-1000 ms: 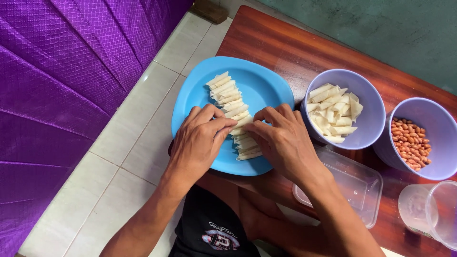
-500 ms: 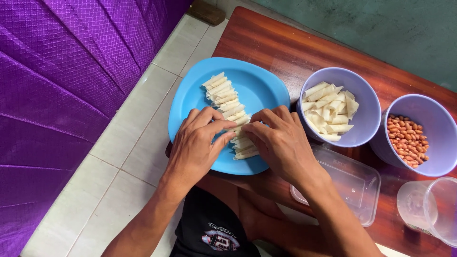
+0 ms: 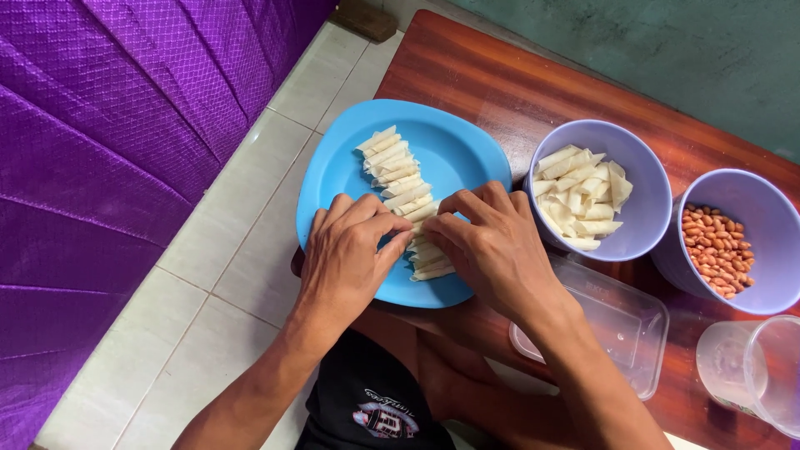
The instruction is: Wrapping peanuts and white food strips into small square wrappers to create rolls.
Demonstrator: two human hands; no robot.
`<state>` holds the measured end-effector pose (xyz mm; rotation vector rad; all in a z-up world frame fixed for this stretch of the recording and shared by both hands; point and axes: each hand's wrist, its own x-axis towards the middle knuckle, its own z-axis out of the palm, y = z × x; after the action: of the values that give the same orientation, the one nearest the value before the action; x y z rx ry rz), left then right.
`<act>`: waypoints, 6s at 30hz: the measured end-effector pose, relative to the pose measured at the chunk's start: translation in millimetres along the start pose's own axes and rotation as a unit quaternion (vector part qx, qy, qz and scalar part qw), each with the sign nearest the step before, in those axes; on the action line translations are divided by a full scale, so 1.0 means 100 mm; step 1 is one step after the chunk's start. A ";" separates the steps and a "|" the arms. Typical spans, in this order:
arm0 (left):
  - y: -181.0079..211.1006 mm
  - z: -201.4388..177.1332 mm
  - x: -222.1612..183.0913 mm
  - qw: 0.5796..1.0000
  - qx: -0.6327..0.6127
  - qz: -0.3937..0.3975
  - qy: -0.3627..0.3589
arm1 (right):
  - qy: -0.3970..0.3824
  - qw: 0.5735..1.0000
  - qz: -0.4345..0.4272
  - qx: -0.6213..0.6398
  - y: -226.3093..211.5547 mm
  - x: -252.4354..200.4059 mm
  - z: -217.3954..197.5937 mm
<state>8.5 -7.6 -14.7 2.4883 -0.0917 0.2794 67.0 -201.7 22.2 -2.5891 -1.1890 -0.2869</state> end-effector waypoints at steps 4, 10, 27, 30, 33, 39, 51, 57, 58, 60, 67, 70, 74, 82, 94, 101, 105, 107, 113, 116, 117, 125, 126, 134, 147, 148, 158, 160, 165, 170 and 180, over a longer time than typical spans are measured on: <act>0.00 0.01 0.01 1.000 0.002 -0.004 0.008 | 0.000 1.000 0.002 -0.002 0.00 0.04 0.01; 0.00 0.01 0.00 1.000 -0.008 -0.013 0.006 | -0.039 0.999 -0.009 -0.034 -0.01 0.11 -0.07; 0.02 -0.02 0.00 0.999 -0.028 -0.004 0.020 | -0.012 1.000 0.018 -0.013 -0.02 0.05 -0.03; 0.07 -0.06 -0.01 0.998 -0.044 0.016 0.052 | 0.031 0.999 -0.008 -0.003 -0.02 -0.01 -0.09; 0.15 -0.07 -0.06 0.994 -0.063 0.040 0.082 | 0.073 0.996 -0.008 0.040 -0.07 -0.12 -0.19; 0.72 0.12 -0.28 0.955 -0.225 0.141 0.132 | 0.182 0.977 0.062 0.091 -0.16 -0.74 -0.36; 1.34 1.19 -0.57 0.891 -0.351 0.241 0.158 | 0.388 0.905 0.171 -0.033 -0.29 -1.86 0.29; 1.33 1.16 -0.63 0.902 -0.353 0.205 0.140 | 0.407 0.900 0.142 -0.060 -0.35 -1.87 0.31; 1.33 1.17 -0.64 0.902 -0.353 0.205 0.139 | 0.407 0.900 0.143 -0.060 -0.38 -1.88 0.33; 1.32 1.22 -0.64 0.909 -0.336 0.201 0.142 | 0.415 0.894 0.161 -0.052 -0.41 -1.91 0.39; 1.34 1.27 -0.64 0.921 -0.274 0.233 0.151 | 0.445 0.873 0.189 -0.064 -0.41 -1.94 0.56; 1.35 1.29 -0.66 0.925 -0.260 0.232 0.154 | 0.456 0.867 0.190 -0.059 -0.41 -1.95 0.57; 1.37 1.25 -0.63 0.929 -0.261 0.216 0.148 | 0.456 0.864 0.203 -0.064 -0.45 -1.91 0.53; 1.50 1.07 -0.57 0.935 -0.274 0.172 0.143 | 0.447 0.865 0.220 -0.055 -0.46 -1.87 0.45; 1.46 0.96 -0.59 0.935 -0.299 0.152 0.113 | 0.319 0.915 0.247 0.014 -0.54 -1.97 0.12; 1.48 0.93 -0.56 0.945 -0.260 0.187 0.065 | 0.151 0.964 0.186 -0.119 -0.05 -2.40 -0.02; 1.42 0.93 -0.51 0.946 -0.255 0.199 0.013 | 0.153 0.971 0.134 -0.127 0.02 -2.37 -0.09; 1.41 0.95 -0.48 0.948 -0.254 0.191 0.011 | 0.131 0.977 0.119 -0.120 0.08 -2.39 -0.07; 1.37 0.93 -0.47 0.953 -0.257 0.161 0.005 | 0.073 0.991 0.078 -0.081 0.08 -2.37 -0.22; 1.37 0.90 -0.46 0.954 -0.257 0.152 -0.003 | 0.050 0.994 0.072 -0.059 0.07 -2.34 -0.27; 1.38 0.88 -0.46 0.955 -0.257 0.151 -0.006 | 0.051 0.994 0.073 -0.056 0.07 -2.34 -0.28; 1.45 0.91 -0.43 0.965 -0.240 0.104 -0.015 | 0.072 0.991 0.108 0.028 0.09 -2.24 -0.39; 1.48 0.90 -0.43 0.966 -0.239 0.094 -0.011 | 0.088 0.990 0.103 0.038 0.10 -2.20 -0.39; 1.53 0.73 -0.34 0.968 -0.234 0.090 0.021 | 0.138 0.975 0.137 0.104 0.14 -2.01 -0.51; 1.47 1.24 1.44 0.977 0.011 0.214 -0.017 | 0.412 0.866 0.255 0.124 0.65 -1.23 -0.43; 1.48 1.28 1.47 0.977 0.012 0.213 -0.017 | 0.411 0.866 0.255 0.125 0.66 -1.24 -0.41; 1.43 1.28 1.47 0.970 0.038 0.236 -0.034 | 0.446 0.852 0.221 0.164 0.72 -1.31 -0.38; 1.51 1.07 1.33 0.966 0.026 0.257 -0.025 | 0.449 0.851 0.217 0.168 0.71 -1.32 -0.41; 1.66 0.59 0.81 0.936 -0.075 0.344 0.021 | 0.454 0.852 0.196 0.172 0.52 -1.37 -0.70; 1.70 0.56 0.41 0.922 -0.128 0.366 0.013 | 0.382 0.869 0.188 0.253 0.37 -1.63 -0.72; 1.65 0.68 0.00 0.902 -0.326 0.255 -0.119 | 0.429 0.832 0.244 0.252 0.19 -1.90 -0.45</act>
<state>-0.9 -180.5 28.2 1.7761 -0.8101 0.1210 -43.3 -363.4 6.2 -1.8249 -0.2126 -0.7819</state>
